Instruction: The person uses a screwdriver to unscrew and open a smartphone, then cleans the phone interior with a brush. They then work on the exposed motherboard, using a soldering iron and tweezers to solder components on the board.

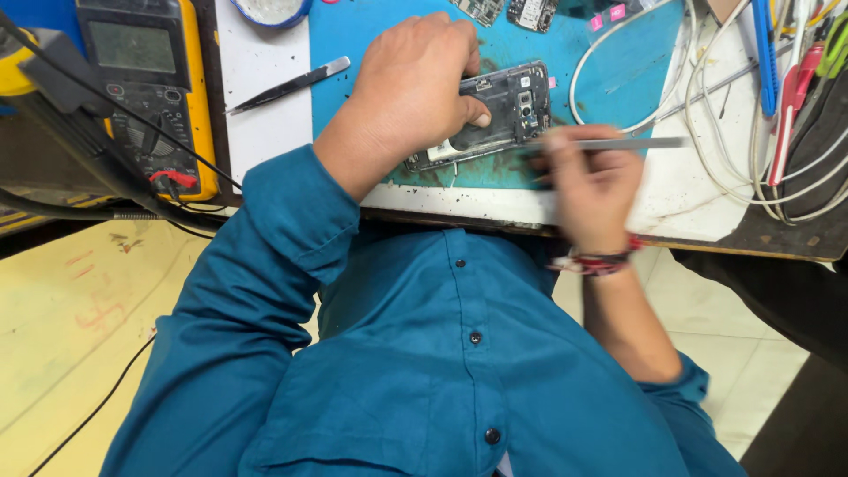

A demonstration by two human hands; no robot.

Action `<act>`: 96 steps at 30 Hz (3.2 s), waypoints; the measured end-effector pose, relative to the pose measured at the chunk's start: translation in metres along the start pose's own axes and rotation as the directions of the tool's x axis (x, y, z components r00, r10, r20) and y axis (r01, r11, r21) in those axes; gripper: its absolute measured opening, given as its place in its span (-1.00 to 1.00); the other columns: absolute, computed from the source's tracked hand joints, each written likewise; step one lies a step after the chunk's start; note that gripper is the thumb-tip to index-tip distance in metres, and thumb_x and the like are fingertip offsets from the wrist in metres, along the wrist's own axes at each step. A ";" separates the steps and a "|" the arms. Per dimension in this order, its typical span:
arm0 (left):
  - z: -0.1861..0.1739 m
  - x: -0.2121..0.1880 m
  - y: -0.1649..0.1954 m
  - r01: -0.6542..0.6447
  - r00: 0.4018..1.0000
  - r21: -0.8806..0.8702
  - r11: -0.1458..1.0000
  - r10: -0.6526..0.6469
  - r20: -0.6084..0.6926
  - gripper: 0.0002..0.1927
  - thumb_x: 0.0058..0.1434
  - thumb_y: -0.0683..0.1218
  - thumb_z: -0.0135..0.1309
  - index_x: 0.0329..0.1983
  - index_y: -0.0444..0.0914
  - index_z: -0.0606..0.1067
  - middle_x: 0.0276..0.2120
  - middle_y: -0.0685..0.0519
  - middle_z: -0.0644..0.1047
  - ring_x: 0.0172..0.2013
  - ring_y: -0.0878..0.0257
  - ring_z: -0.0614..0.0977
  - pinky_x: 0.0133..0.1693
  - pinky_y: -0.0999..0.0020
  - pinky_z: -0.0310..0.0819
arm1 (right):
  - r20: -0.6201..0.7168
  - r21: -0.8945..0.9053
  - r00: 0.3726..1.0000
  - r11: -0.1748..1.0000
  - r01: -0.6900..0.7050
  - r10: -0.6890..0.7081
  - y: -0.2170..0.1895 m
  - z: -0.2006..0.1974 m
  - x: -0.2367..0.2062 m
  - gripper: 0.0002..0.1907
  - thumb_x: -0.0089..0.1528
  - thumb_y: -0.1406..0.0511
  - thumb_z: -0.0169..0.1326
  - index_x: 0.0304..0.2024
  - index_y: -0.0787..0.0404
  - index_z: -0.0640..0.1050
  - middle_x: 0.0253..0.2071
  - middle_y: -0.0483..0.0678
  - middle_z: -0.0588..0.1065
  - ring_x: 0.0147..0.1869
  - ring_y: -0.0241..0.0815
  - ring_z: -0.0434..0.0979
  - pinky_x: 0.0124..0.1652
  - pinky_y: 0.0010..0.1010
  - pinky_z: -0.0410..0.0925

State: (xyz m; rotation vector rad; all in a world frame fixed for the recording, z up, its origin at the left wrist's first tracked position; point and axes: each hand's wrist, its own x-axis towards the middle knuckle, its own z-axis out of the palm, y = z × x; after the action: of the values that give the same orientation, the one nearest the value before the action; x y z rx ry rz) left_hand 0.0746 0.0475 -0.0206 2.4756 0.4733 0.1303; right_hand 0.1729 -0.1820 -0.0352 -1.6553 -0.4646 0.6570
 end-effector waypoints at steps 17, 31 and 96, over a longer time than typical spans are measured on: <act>-0.002 0.003 0.001 -0.001 1.000 -0.012 1.000 0.002 0.022 -0.49 -0.20 0.12 0.54 -0.32 -0.23 0.56 -0.30 -0.09 0.55 -0.20 -0.14 0.58 -0.19 -0.03 0.41 | 0.102 -0.274 0.984 0.946 0.171 -0.148 0.001 -0.020 0.005 -0.93 0.46 0.45 0.17 -0.09 0.41 0.57 -0.27 -0.04 0.59 -0.25 -0.40 0.53 -0.26 -0.58 0.36; -0.004 0.000 0.002 -0.062 0.998 -0.028 0.998 0.061 -0.035 -0.50 -0.16 0.10 0.53 -0.33 -0.24 0.54 -0.31 -0.11 0.54 -0.20 -0.15 0.56 -0.19 -0.03 0.40 | 0.307 -0.352 0.913 0.859 0.372 -0.269 -0.025 -0.015 0.015 -0.95 0.43 0.45 0.21 -0.13 0.35 0.59 -0.33 -0.01 0.57 -0.31 -0.30 0.53 -0.28 -0.52 0.37; -0.009 0.004 0.010 -0.089 0.991 -0.012 0.996 0.087 -0.097 -0.49 -0.23 0.11 0.55 -0.40 -0.25 0.53 -0.38 -0.12 0.55 -0.27 -0.16 0.60 -0.26 -0.03 0.43 | 0.338 -0.116 0.923 0.965 0.234 -0.183 -0.009 0.029 0.009 -0.98 0.42 0.48 0.16 -0.09 0.33 0.58 -0.24 -0.06 0.60 -0.22 -0.41 0.56 -0.22 -0.55 0.43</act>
State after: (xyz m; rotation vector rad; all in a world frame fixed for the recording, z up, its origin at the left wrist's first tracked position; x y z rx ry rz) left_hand 0.0798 0.0463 -0.0074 2.4835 0.4016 0.2895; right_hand 0.1616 -0.1529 -0.0312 -1.6168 -0.9402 0.7516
